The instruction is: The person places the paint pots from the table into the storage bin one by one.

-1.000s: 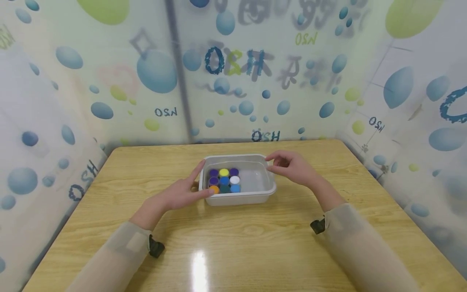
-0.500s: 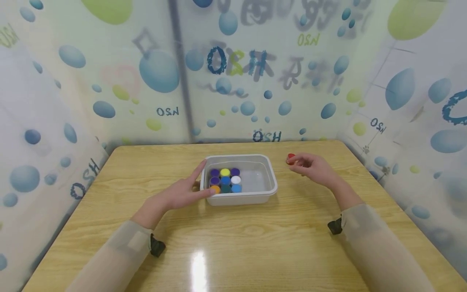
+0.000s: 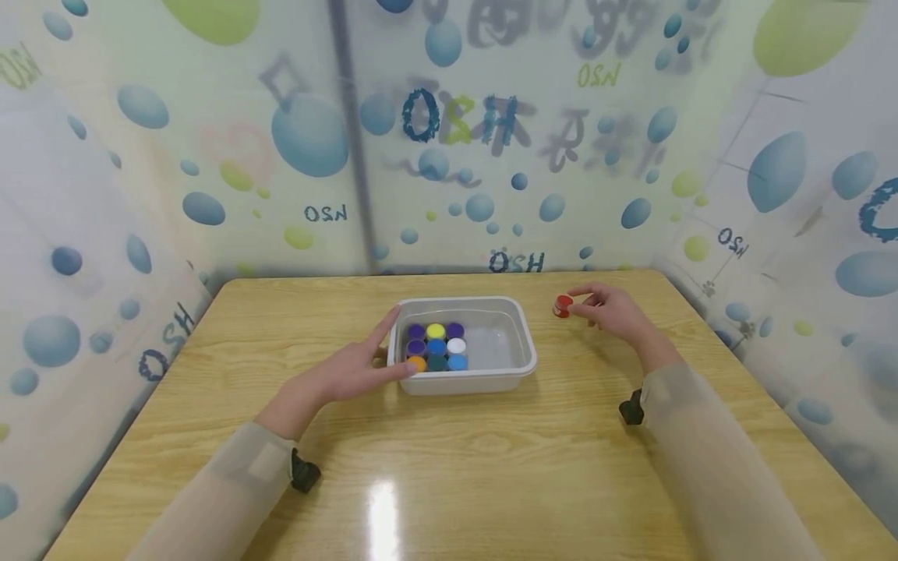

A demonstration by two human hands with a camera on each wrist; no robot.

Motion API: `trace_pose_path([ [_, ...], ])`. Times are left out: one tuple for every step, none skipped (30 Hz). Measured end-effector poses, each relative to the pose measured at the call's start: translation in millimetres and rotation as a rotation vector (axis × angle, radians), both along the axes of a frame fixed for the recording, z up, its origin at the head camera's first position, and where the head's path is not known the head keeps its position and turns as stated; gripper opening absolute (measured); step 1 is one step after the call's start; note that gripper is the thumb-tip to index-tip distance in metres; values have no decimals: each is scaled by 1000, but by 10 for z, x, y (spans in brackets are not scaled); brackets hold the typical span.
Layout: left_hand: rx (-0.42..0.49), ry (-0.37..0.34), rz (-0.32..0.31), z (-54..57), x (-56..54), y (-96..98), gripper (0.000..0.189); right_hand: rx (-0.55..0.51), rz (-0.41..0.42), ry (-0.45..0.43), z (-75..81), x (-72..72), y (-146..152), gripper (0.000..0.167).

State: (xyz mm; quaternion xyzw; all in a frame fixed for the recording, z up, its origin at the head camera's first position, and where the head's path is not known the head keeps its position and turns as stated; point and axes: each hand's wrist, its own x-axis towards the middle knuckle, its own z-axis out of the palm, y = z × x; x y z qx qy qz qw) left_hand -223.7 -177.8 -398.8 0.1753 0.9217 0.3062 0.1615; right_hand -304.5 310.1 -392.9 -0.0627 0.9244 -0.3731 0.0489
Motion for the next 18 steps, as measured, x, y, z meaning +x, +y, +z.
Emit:
trace_pose_path([
  [2,0,0,-1,-1,0,113,-1,-2,-10,-9,-23,-1,53],
  [3,-2,-1,-3,-1,-2,113,-4,-5,-20,-20,-46,-4,55],
  [4,-4,-1,-6,-2,-5,113,-5,-9,-31,-32,-67,-7,57],
  [5,-5,-1,-8,-3,-5,113,-6,-15,-41,-46,-85,-7,58],
  [5,-6,-1,-10,-4,-6,113,-8,-23,-53,-62,-102,-10,59],
  [6,-8,-2,-12,-5,-8,113,-10,-28,-64,-76,-119,-10,60],
  [7,-9,-3,-14,-6,-8,113,-15,-34,-76,-91,-135,-12,61],
  [7,-10,-3,-15,-7,-9,113,-19,-40,-87,-105,-150,-14,62],
  [7,-11,-2,-15,-8,-9,113,-21,-44,-96,-117,-164,-14,62],
  [6,-12,-1,-14,-8,-8,113,-22,-47,-103,-127,-176,-15,63],
  [5,-14,0,-14,-8,-8,113,-20,-49,-109,-137,-187,-15,63],
  [3,-15,0,-13,-8,-8,113,-18,-51,-112,-145,-198,-15,63],
  [1,-15,1,-12,-8,-7,113,-14,-52,-114,-149,-206,-15,63],
  [0,-16,1,-11,-7,-7,113,-9,-51,-114,-152,-215,-14,62],
  [-1,-16,2,-11,-7,-9,113,-3,-50,-113,-152,-223,-13,62],
  [-1,-16,2,-11,-7,-10,113,4,-47,-113,-150,-229,-13,62],
  [0,-15,2,-12,-7,-11,113,12,-46,-111,-149,-234,-15,62],
  [-1,-15,2,-14,-7,-13,113,18,-44,-109,-148,-239,-18,61],
])
